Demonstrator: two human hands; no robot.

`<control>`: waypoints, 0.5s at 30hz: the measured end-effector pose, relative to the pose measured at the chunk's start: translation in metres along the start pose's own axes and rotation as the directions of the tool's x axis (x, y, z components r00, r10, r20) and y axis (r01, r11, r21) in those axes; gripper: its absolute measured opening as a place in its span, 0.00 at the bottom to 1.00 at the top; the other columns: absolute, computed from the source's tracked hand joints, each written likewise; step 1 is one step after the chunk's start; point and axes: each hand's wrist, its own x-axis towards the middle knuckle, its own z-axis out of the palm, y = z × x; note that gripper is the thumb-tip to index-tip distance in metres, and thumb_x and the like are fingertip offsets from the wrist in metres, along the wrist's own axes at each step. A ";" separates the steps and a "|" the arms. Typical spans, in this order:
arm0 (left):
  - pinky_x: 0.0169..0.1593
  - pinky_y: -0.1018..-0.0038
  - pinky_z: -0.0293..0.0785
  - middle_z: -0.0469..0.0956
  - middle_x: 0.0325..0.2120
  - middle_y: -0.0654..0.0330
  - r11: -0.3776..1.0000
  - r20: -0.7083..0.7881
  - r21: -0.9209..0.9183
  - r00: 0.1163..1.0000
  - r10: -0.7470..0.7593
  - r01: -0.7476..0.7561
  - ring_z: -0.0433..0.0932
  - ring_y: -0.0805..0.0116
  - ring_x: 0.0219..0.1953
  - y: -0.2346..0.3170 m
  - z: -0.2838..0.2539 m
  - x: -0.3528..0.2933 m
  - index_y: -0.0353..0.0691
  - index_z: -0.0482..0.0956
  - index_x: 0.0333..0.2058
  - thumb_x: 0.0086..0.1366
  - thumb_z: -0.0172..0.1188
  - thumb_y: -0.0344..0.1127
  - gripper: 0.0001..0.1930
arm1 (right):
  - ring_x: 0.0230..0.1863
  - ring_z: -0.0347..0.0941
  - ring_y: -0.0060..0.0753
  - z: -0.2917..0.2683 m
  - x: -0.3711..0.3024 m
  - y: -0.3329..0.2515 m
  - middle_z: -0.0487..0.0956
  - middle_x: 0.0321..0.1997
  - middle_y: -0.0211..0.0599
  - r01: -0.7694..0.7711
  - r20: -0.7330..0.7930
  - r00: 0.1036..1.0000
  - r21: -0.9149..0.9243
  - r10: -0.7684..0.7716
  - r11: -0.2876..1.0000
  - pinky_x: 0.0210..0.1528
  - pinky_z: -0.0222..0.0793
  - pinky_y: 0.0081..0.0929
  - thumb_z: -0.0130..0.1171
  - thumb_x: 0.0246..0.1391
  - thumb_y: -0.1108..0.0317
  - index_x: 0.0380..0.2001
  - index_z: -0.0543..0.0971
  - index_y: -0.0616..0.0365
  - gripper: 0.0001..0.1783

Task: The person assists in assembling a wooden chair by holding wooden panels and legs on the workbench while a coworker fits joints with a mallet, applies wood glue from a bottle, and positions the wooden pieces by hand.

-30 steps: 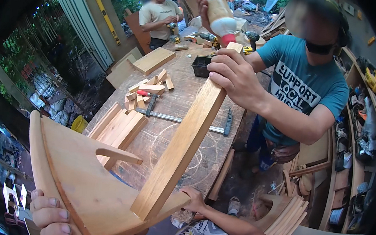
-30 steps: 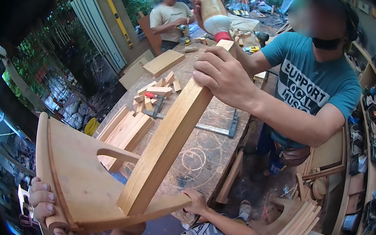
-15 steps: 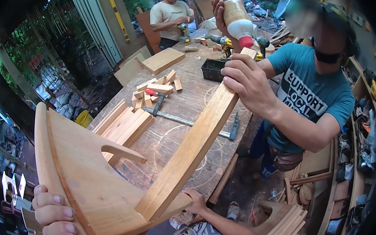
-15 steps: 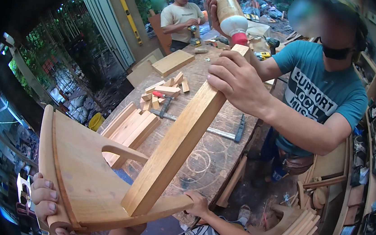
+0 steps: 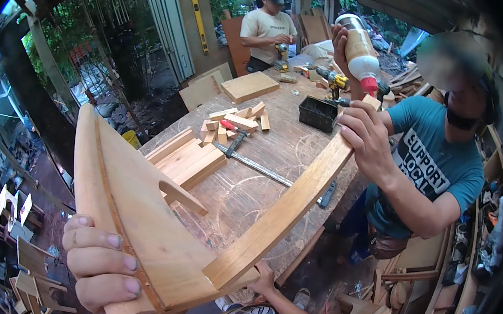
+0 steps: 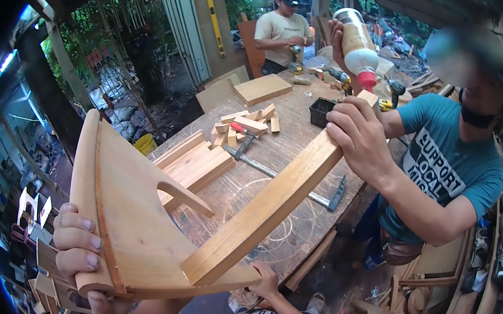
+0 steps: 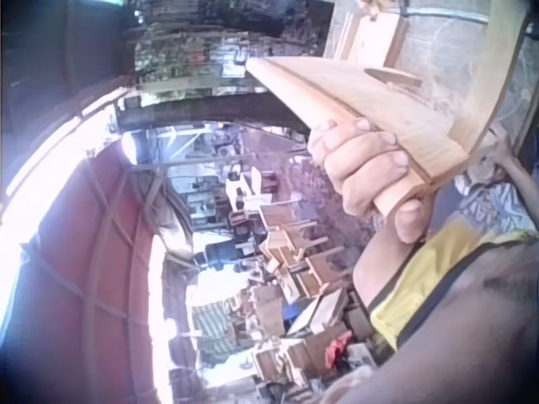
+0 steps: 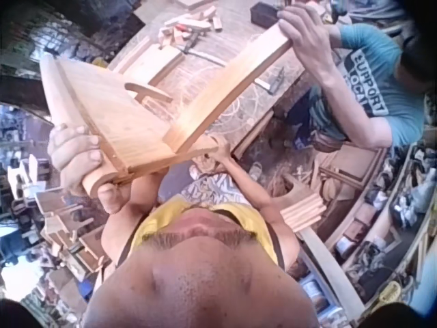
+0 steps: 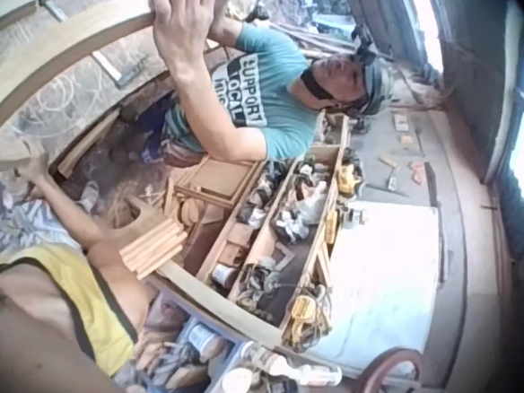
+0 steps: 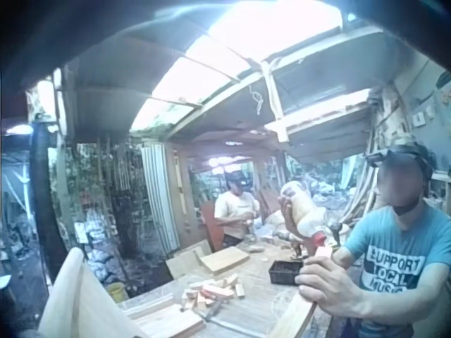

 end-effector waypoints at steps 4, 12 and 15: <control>0.54 0.58 0.60 0.70 0.24 0.63 0.993 0.037 0.077 0.995 -0.095 0.092 0.70 0.63 0.30 0.015 -0.013 0.028 0.47 0.70 0.26 0.62 0.48 0.61 0.23 | 0.44 0.80 0.50 0.006 -0.001 -0.001 0.82 0.42 0.44 0.008 0.008 1.000 0.020 -0.009 1.000 0.47 0.77 0.37 0.71 0.29 0.70 0.41 0.80 0.54 0.28; 0.33 0.65 0.69 0.73 0.14 0.58 0.995 0.315 -0.030 0.945 -0.083 0.097 0.72 0.62 0.17 0.022 0.007 0.055 0.38 0.75 0.19 0.65 0.50 0.50 0.23 | 0.43 0.80 0.50 -0.001 -0.001 0.001 0.82 0.41 0.44 0.023 -0.001 1.000 0.037 -0.023 0.999 0.47 0.77 0.37 0.71 0.29 0.70 0.42 0.79 0.55 0.29; 0.31 0.67 0.68 0.72 0.12 0.58 0.994 0.233 -0.036 0.968 -0.090 0.101 0.72 0.62 0.16 0.018 0.012 0.056 0.37 0.75 0.16 0.65 0.50 0.50 0.25 | 0.43 0.80 0.50 -0.005 0.005 -0.008 0.81 0.41 0.43 0.020 -0.006 1.000 0.050 -0.020 0.999 0.47 0.77 0.37 0.72 0.29 0.70 0.42 0.79 0.55 0.29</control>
